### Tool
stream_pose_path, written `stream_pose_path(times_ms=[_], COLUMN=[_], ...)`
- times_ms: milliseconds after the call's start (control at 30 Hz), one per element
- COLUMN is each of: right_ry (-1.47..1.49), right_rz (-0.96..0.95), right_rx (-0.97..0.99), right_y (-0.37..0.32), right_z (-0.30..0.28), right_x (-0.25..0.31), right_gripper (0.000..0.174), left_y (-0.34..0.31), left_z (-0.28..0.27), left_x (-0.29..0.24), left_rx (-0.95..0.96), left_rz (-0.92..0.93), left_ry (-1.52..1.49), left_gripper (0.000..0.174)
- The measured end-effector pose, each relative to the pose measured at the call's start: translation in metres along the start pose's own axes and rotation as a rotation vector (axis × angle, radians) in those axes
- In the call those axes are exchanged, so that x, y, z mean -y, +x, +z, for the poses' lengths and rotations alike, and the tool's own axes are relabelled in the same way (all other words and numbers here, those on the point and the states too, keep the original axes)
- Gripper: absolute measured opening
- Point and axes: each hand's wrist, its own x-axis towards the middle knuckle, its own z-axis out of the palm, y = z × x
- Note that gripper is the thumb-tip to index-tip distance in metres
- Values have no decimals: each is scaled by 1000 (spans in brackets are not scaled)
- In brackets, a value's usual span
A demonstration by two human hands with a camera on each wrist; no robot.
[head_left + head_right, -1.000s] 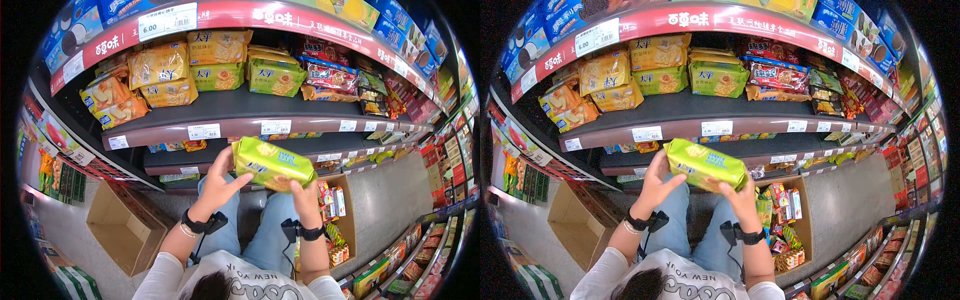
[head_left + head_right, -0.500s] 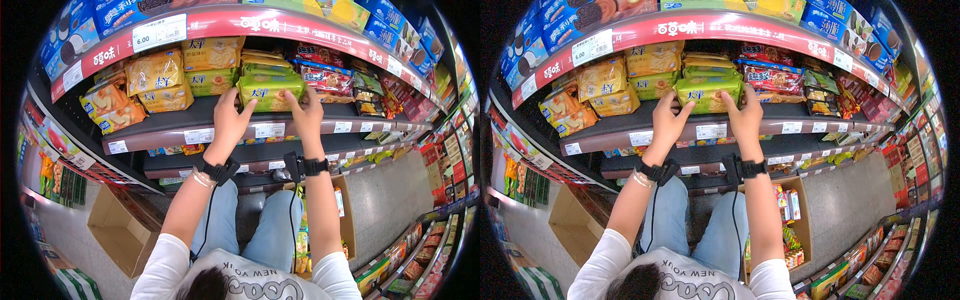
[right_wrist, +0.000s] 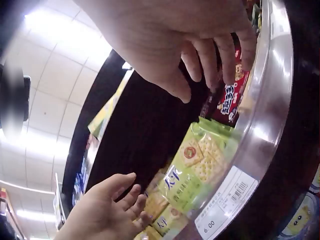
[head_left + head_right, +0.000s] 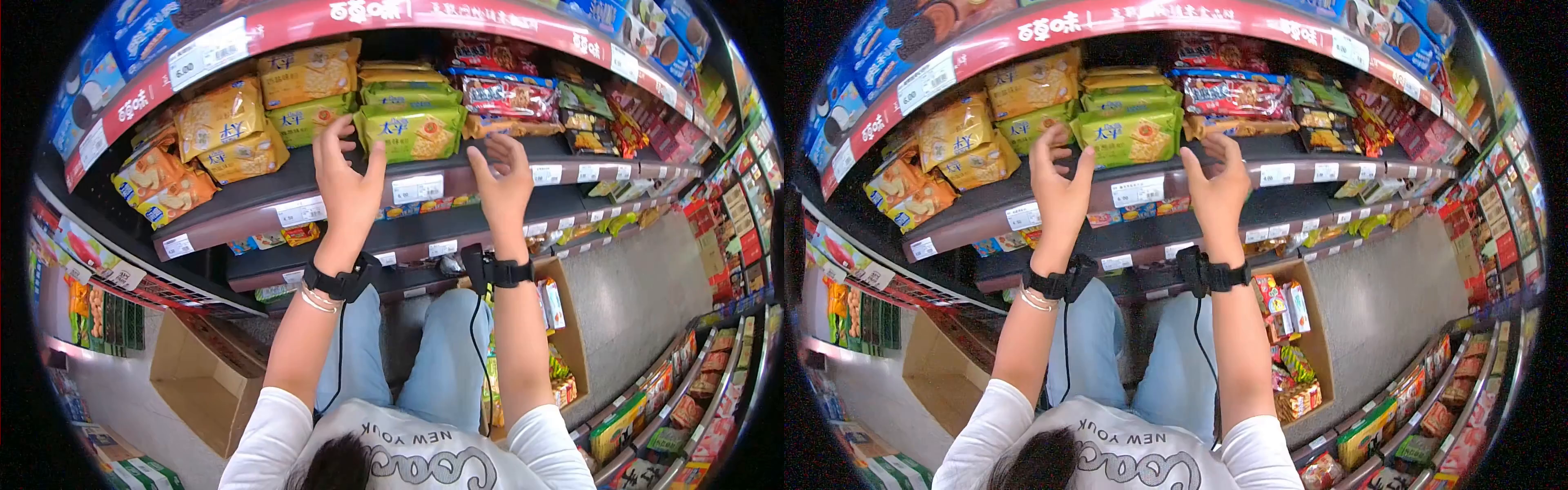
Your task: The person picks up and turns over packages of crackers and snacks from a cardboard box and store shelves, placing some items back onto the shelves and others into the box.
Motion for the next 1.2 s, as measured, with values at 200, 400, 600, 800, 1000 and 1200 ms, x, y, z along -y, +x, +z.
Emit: stream_pose_path(times_ms=[200, 400, 600, 800, 1000, 1200], right_ry=[166, 21, -94, -620, -813, -686], right_rz=[288, 548, 877, 1163, 1295, 1355], right_rx=[13, -93, -67, 19, 269, 184], right_y=[-52, -144, -272, -369, -361, -361], right_z=[-86, -203, -270, -259, -232, -226], right_x=[-5, -33, -133, -267, -300, -316], right_gripper=[15, 11, 23, 60, 77, 75], left_y=[-68, -188, -268, -302, -295, -285], left_z=[47, 84, 120, 147, 148, 144], left_x=[-47, -68, -74, -60, -37, -10], left_rx=[358, 1034, 1229, 1126, 1007, 919], left_rz=[-237, -913, -1068, -1294, -1287, -1280], left_ry=[-581, -969, -894, -889, -841, -797], left_gripper=[30, 25, 25, 24, 23, 22])
